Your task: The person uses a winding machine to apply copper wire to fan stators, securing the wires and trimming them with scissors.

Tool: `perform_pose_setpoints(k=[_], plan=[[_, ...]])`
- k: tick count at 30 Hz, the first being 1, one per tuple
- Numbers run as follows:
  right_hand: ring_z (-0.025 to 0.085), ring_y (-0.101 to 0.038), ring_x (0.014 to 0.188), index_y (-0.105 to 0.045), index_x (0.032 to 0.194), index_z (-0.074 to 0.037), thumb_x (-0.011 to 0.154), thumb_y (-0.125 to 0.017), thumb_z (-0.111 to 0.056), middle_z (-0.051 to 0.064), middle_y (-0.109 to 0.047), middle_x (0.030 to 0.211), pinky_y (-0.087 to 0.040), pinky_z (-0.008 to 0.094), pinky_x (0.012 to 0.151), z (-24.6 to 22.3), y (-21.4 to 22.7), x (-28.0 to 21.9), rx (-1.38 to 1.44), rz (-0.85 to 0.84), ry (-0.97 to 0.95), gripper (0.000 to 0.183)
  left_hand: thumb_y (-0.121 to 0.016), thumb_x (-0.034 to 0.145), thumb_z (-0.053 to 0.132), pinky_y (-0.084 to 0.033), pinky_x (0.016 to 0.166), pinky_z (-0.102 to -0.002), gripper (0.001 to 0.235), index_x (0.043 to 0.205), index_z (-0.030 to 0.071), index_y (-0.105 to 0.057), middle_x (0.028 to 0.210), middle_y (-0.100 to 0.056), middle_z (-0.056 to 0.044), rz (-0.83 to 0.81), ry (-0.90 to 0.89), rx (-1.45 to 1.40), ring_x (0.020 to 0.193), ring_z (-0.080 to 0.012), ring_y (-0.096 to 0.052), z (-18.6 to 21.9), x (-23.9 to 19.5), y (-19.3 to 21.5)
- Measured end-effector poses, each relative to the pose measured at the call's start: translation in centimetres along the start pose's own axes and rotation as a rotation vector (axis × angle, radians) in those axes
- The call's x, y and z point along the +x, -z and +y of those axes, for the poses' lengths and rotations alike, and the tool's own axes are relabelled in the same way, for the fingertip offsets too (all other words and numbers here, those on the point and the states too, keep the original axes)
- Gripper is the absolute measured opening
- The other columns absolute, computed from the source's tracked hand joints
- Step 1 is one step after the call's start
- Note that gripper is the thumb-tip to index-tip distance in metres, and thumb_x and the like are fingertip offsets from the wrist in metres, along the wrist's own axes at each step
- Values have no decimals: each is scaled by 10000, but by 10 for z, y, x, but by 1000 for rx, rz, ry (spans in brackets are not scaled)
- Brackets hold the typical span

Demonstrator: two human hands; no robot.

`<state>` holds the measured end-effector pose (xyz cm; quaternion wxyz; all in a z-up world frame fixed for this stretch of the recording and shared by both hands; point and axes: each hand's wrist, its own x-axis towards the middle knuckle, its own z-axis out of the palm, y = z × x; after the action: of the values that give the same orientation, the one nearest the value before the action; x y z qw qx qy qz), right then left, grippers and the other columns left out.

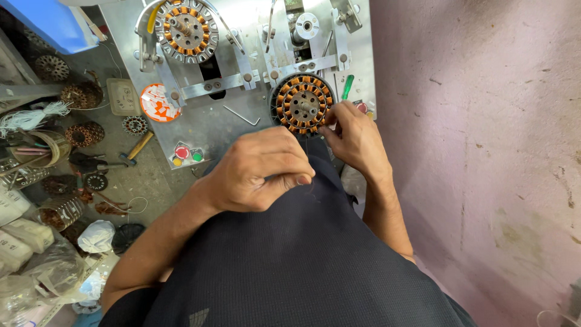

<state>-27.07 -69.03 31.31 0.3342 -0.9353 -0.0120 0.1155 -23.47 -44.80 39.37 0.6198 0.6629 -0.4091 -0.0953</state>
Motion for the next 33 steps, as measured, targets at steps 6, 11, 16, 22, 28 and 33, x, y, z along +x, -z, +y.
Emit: perform_pose_setpoints(k=[6, 11, 16, 22, 28, 33], plan=[[273, -685, 910, -673, 1146, -9, 827, -844, -66, 107, -635, 1052, -567, 360, 776, -8, -5, 2, 101, 157, 380, 367, -808, 889, 79, -551, 816, -361, 139, 989, 37, -721, 978, -699, -63, -149, -15, -120, 947, -246, -678, -5, -3, -27], [205, -683, 809, -732, 1010, -24, 876, -829, 5, 69, -696, 952, -549, 322, 697, 0, 1, 1, 106, 233, 472, 168, -798, 898, 117, -543, 837, -379, 239, 1109, 65, -697, 1009, -708, -59, -188, 21, -70, 943, -266, -676, -18, -10, -31], [189, -665, 752, -731, 926, -28, 776, -825, 47, 80, -686, 860, -513, 318, 649, -10, 19, -13, 191, 297, 549, 192, -792, 858, 192, -557, 823, -419, 609, 1398, 30, -562, 999, -697, -81, -13, 282, 239, 909, -291, -701, -56, -9, -36], [193, -685, 757, -713, 960, -13, 776, -833, 61, 75, -675, 877, -547, 324, 651, -41, 27, -19, 223, 151, 752, 232, -752, 909, 279, -558, 717, -459, 368, 1188, 58, -659, 970, -687, -142, 44, 328, 554, 836, -359, -694, -121, -5, -60], [226, -690, 961, -709, 1135, -19, 773, -869, -30, 94, -677, 1080, -589, 334, 816, -30, 40, -25, 193, -10, 642, 395, -689, 974, 130, -558, 669, -431, 117, 966, 16, -663, 882, -687, -148, 37, 266, 495, 746, -344, -696, -141, -9, -66], [238, -670, 1135, -610, 1262, -18, 843, -890, -178, 113, -642, 1232, -582, 370, 1031, 32, 50, -15, 498, 115, 242, 528, -761, 892, 36, -597, 725, -342, 96, 974, -10, -744, 933, -756, -154, 211, 173, 250, 832, -271, -753, -110, -22, -46]])
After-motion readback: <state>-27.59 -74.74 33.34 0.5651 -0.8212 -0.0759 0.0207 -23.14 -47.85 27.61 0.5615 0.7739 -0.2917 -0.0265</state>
